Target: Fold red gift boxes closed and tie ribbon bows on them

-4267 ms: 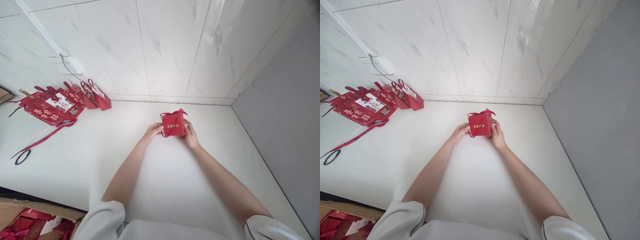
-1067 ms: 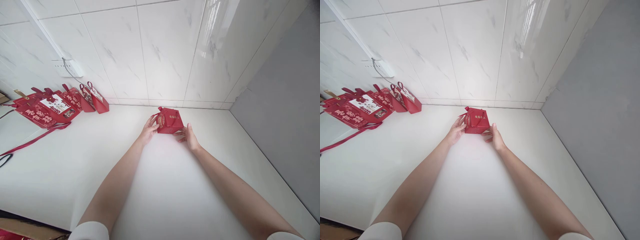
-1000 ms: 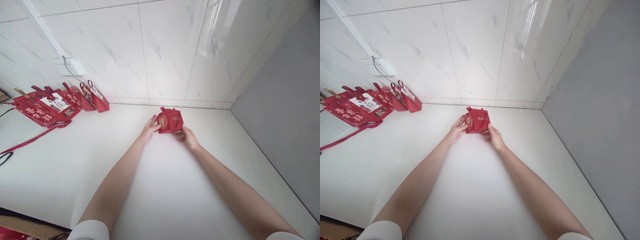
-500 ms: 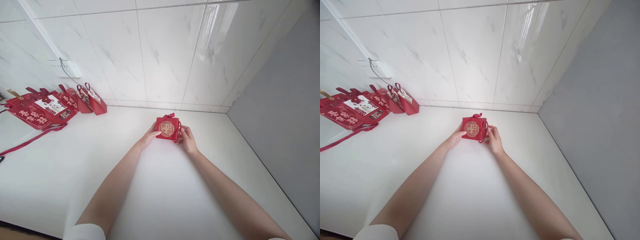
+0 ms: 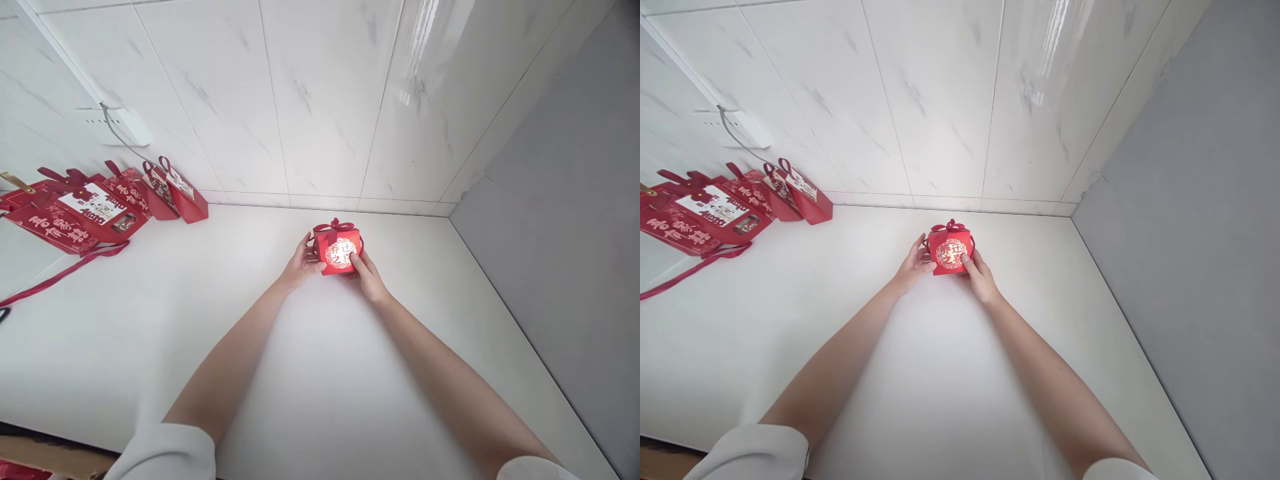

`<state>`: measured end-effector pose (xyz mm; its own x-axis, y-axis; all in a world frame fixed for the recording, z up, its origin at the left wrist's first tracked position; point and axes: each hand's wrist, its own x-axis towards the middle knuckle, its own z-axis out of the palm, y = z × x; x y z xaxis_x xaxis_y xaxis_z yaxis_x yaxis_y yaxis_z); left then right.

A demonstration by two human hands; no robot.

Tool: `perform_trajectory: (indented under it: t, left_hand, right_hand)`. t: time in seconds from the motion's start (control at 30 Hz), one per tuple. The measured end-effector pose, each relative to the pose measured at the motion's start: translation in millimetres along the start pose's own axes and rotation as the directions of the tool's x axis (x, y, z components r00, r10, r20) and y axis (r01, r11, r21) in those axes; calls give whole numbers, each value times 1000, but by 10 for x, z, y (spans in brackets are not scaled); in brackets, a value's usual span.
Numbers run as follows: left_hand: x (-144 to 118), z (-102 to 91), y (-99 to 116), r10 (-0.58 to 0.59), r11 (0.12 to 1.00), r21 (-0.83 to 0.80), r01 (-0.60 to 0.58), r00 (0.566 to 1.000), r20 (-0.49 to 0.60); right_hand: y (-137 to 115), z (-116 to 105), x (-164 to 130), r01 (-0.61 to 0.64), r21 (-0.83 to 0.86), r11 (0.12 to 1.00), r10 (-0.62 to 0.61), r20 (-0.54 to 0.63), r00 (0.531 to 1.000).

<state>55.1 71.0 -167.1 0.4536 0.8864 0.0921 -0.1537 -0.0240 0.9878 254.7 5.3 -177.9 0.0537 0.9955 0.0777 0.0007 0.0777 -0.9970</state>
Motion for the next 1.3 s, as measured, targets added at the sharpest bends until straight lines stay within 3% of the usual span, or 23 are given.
perform_trajectory:
  t: [0.17, 0.53, 0.83, 1.07, 1.23, 1.3]
  left_hand:
    - [5, -3, -53, -35, 999, -28, 32, 994, -99]
    - [33, -70, -164, 33, 999, 44, -30, 996, -83]
    - [56, -22, -145, -2, 996, 83, 24, 967, -253]
    - [52, 14, -119, 77, 957, 290, 17, 947, -310]
    - [82, 76, -133, 195, 902, 433, 6, 887, -419]
    - [92, 88, -138, 193, 877, 480, 30, 892, -408]
  right_hand:
    - [4, 3, -21, -24, 21, 999, 25, -13, 1000]
    - [66, 45, 36, -10, 8, 1000, 11, -58, 998]
    - [126, 24, 69, 5, 71, 997, 0, -60, 998]
    - [162, 13, 86, -7, 51, 999, 9, -52, 999]
    - [143, 17, 97, -19, 59, 998, 22, -61, 998]
    - [142, 17, 112, -29, 63, 998, 33, -66, 997]
